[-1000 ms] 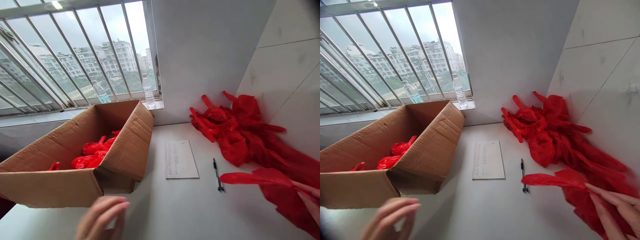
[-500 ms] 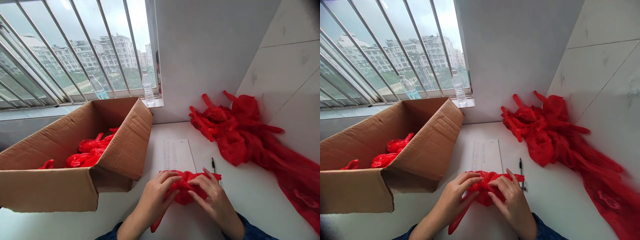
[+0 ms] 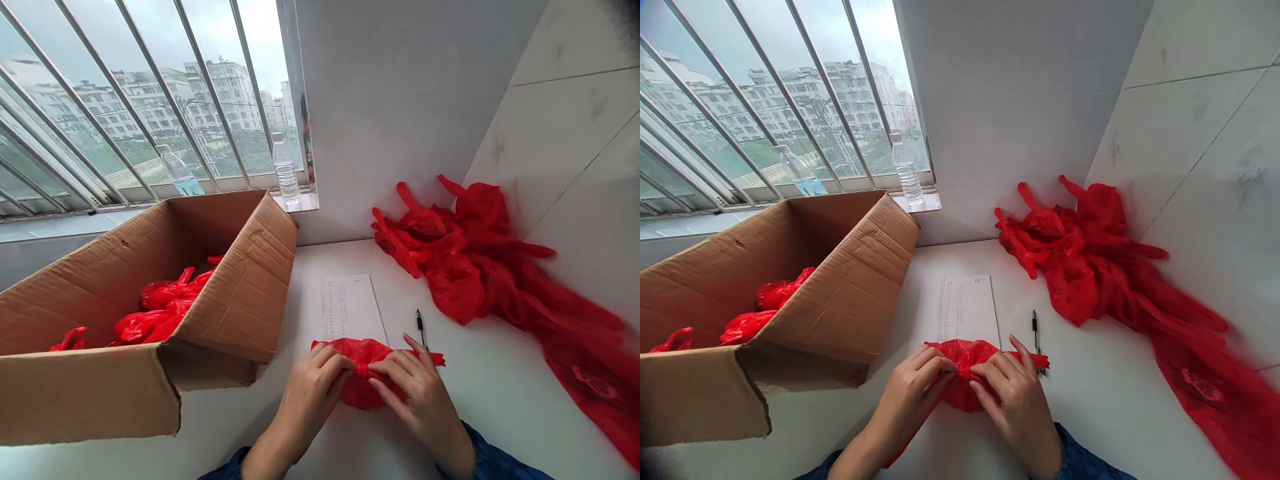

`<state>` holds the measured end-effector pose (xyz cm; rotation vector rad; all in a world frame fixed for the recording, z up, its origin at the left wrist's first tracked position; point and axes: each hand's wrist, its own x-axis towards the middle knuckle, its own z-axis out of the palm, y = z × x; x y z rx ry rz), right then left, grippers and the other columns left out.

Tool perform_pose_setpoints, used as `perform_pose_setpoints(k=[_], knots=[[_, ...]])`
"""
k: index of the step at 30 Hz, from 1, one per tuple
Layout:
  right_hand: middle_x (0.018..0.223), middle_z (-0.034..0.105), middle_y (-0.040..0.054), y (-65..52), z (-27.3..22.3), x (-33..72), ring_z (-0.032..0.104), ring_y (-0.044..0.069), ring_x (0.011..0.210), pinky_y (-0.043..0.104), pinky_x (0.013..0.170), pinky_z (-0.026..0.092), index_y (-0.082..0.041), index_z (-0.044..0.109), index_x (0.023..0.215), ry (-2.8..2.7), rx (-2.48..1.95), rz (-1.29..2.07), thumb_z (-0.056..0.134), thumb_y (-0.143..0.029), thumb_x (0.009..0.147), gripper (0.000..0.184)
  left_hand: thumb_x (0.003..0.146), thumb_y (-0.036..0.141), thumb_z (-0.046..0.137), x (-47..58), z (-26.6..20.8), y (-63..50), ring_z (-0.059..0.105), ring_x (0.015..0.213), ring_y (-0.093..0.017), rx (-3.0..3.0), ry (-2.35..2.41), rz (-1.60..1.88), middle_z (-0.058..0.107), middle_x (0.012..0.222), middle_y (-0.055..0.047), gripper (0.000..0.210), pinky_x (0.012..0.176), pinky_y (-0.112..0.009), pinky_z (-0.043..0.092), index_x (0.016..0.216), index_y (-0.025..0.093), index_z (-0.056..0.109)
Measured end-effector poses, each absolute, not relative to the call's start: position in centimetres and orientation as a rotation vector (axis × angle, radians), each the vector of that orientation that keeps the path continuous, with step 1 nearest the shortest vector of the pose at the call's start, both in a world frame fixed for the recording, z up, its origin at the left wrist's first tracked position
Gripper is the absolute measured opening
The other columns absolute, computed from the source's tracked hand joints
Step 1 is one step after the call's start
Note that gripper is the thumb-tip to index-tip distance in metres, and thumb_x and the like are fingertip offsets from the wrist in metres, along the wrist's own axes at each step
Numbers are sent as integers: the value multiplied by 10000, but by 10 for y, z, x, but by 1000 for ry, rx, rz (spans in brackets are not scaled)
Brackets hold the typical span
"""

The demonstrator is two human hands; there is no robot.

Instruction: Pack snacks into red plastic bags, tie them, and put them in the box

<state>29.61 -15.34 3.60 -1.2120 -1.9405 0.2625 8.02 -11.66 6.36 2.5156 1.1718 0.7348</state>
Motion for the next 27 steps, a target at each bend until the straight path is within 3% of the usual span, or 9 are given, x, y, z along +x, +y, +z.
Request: perform_pose_setpoints(k=[6,11,15,21,27], knots=[[805,623,-52,-164,20,291,612,186,772,592,1126,282,-262,610,872,-2084,-1277,347,597,-124,916,145,889,122,676,75,49,-126,615,792,-190,2522,1073,434,679,846,-3,100,671,-280,430,882,222,669],[826,633,-38,-170,10,290,615,200,794,574,1085,360,-259,613,881,-2111,-1297,414,601,-98,884,162,874,104,678,72,47,-127,636,812,-189,2473,1091,335,682,878,-3,119,678,-275,438,903,218,665],[839,640,-45,-172,12,290,618,203,807,614,1133,288,-271,621,920,-2107,-1297,422,611,-106,882,169,884,140,685,70,50,-130,639,808,-195,2472,1099,321,678,879,-2,99,675,-285,437,923,226,656],[865,634,-33,-172,16,286,604,205,796,649,1165,195,-265,615,956,-2071,-1336,358,588,-144,910,133,859,99,703,73,43,-131,617,846,-209,2599,1060,418,674,969,-13,255,709,-306,456,1058,243,636],[851,633,-31,-170,14,285,601,197,798,615,1188,155,-264,619,962,-2081,-1317,323,489,-120,958,193,888,123,686,76,36,-127,576,770,-214,2654,1083,454,661,841,-27,89,663,-306,448,904,204,652]])
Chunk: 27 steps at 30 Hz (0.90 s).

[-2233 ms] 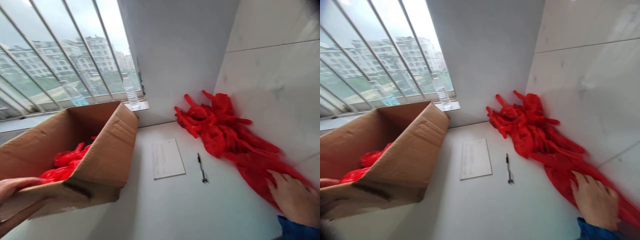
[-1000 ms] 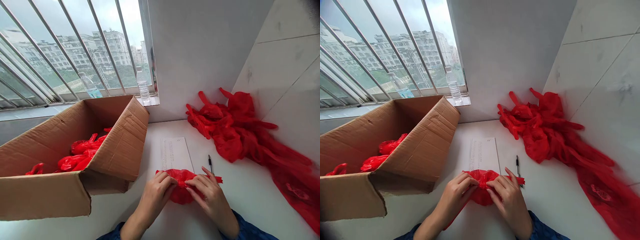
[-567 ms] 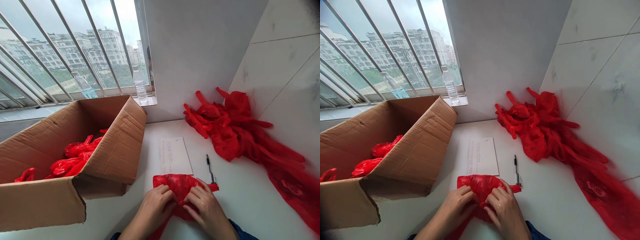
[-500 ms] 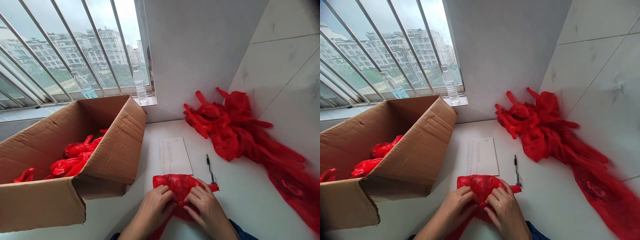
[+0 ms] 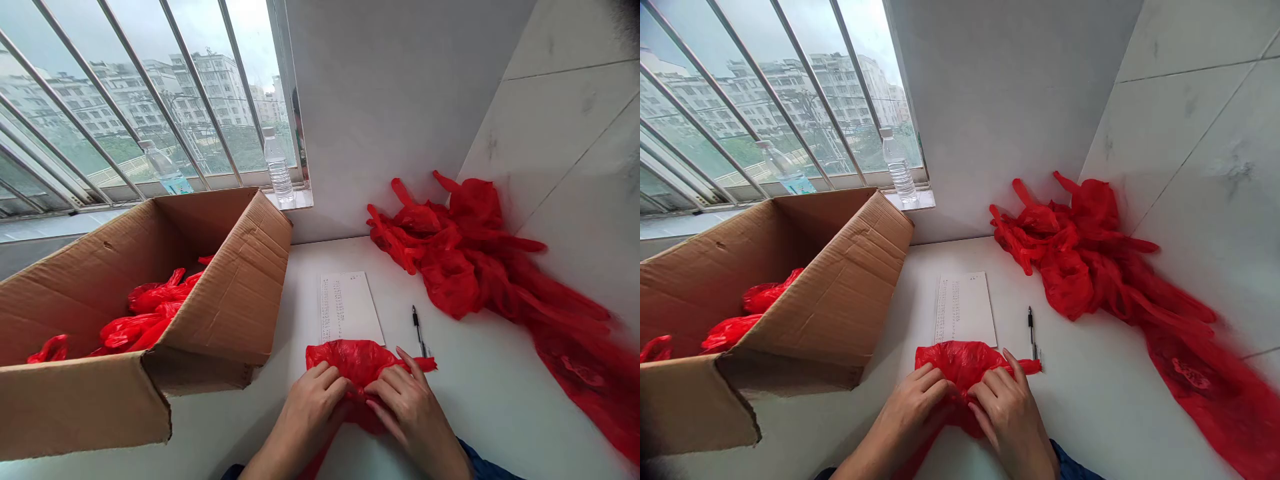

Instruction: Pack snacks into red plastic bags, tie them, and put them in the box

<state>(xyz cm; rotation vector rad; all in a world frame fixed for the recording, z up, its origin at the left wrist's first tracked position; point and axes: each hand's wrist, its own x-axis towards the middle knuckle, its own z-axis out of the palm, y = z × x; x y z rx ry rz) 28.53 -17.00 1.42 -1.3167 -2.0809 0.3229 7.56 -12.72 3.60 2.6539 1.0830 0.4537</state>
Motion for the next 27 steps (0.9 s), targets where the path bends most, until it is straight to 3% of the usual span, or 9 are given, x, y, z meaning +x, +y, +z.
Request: perform_pose_setpoints(k=[6,12,17,20,23,25,27], knots=[[829,637,-51,-167,23,300,620,171,790,558,1187,177,-291,633,968,-2027,-1237,287,544,-157,981,162,958,165,617,71,44,-125,595,774,-184,2576,1097,567,665,845,-15,91,664,-268,447,879,208,633],[883,692,-39,-163,21,354,671,198,889,581,1176,194,-310,627,1017,-1867,-1303,75,578,-240,994,88,1014,220,504,50,54,-118,590,741,-151,2243,1271,899,636,828,-6,170,666,-245,458,886,208,617],[988,710,-6,-175,4,384,685,239,962,574,1133,338,-297,613,1012,-1703,-1477,73,550,-365,996,94,1013,293,507,37,52,-120,604,720,-158,2063,1392,956,650,840,-12,148,653,-261,491,958,211,617],[1143,694,39,-180,15,375,640,265,1132,552,1108,400,-286,589,1089,-1600,-1518,124,516,-360,998,138,1011,301,513,47,61,-127,638,946,-204,2113,1378,1015,665,1083,-70,171,784,-314,535,1148,227,585],[1275,654,64,-172,36,352,596,259,1214,552,1154,347,-270,551,1245,-1670,-1417,106,546,-355,991,268,1001,280,539,71,78,-129,530,1251,-254,2304,1239,939,564,1370,-106,347,996,-407,493,1345,263,498],[1309,643,70,-161,47,336,586,252,1226,562,1178,294,-255,505,1344,-1782,-1385,69,553,-350,996,364,987,257,562,89,86,-124,447,1341,-271,2441,1159,824,492,1474,-105,456,1079,-457,434,1426,268,441],[1282,659,72,-149,51,324,600,247,1200,579,1178,265,-238,475,1387,-1865,-1404,51,542,-321,1006,395,942,188,598,103,90,-115,458,1311,-294,2544,1162,734,522,1450,-108,541,1059,-486,433,1453,249,430]])
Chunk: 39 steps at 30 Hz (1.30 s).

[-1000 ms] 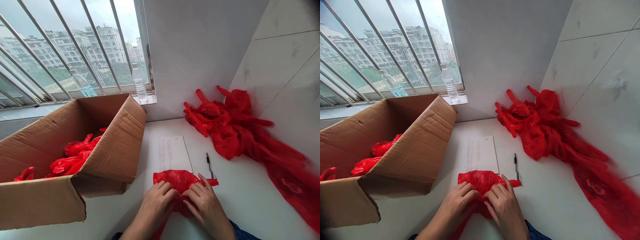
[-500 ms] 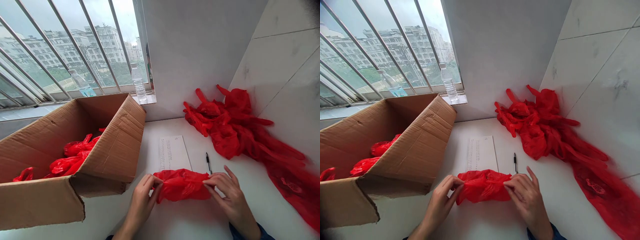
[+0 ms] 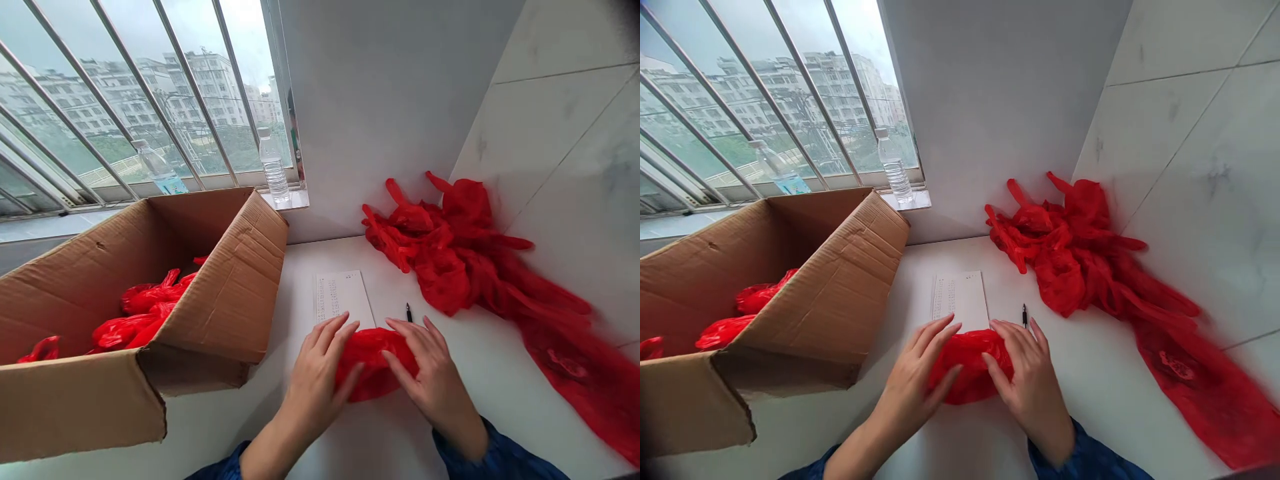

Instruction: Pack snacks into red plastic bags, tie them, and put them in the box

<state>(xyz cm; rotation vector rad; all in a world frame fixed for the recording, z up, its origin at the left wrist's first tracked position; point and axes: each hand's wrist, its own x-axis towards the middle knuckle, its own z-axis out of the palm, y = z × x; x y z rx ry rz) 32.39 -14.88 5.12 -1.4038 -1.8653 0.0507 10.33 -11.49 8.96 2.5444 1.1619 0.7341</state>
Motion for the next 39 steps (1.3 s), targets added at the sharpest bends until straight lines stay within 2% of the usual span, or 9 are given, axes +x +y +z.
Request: perform_pose_setpoints(k=[4,8,15,20,25,31,34,36,39], knots=[[1021,706,6,-140,46,322,669,199,975,583,1155,278,-265,559,1278,-1922,-1399,88,508,-226,1013,272,815,50,613,106,82,-104,592,921,-277,2595,1243,627,697,957,-48,367,823,-437,467,1130,230,667],[924,703,-9,-153,30,345,684,196,891,541,1111,370,-272,629,1067,-1750,-1416,100,488,-261,1016,151,925,108,481,84,75,-112,565,755,-198,2236,1246,999,622,806,-21,171,684,-313,429,894,197,624],[1070,700,65,-178,33,366,681,258,1002,351,746,589,-254,624,1079,-1421,-1648,262,527,-423,982,217,989,189,533,69,87,-132,559,895,-162,1893,1210,1500,558,1015,-27,123,766,-244,444,1020,224,648],[1159,649,76,-192,90,341,607,260,1184,489,1054,484,-244,579,1181,-1305,-1199,5,580,-168,929,263,974,172,552,71,104,-142,550,897,-162,2049,1165,1505,550,1002,-36,192,761,-239,452,1106,231,680],[956,743,22,-185,128,288,707,158,915,320,937,563,-197,608,1143,-1934,-736,-29,456,-174,1033,189,973,201,572,77,117,-152,586,822,-154,1931,1151,1541,642,945,-21,187,708,-220,481,1106,262,688],[659,673,16,-164,98,254,649,187,546,303,523,491,-191,642,847,-2086,-1139,35,304,-236,1061,402,897,377,706,83,120,-163,628,717,-153,1309,1238,1577,694,837,-25,242,644,-191,528,1096,241,694],[762,737,44,-167,77,271,691,225,561,319,509,521,-166,672,1095,-2140,-1489,-10,507,-221,966,216,859,377,748,80,121,-159,636,692,-152,958,1081,1477,678,771,-15,364,623,-191,538,1185,273,624],[1101,750,143,-172,67,285,755,288,763,365,612,598,-140,540,1384,-2161,-1697,8,685,-230,829,580,839,327,767,76,120,-155,624,657,-152,802,998,1383,655,704,-4,470,617,-209,540,1267,294,574],[1453,524,260,-181,58,299,719,372,1044,432,768,628,-156,329,1554,-2216,-1863,141,810,-227,661,1017,795,238,796,71,116,-152,596,617,-129,670,933,1348,654,710,2,539,609,-207,529,1275,339,573]])
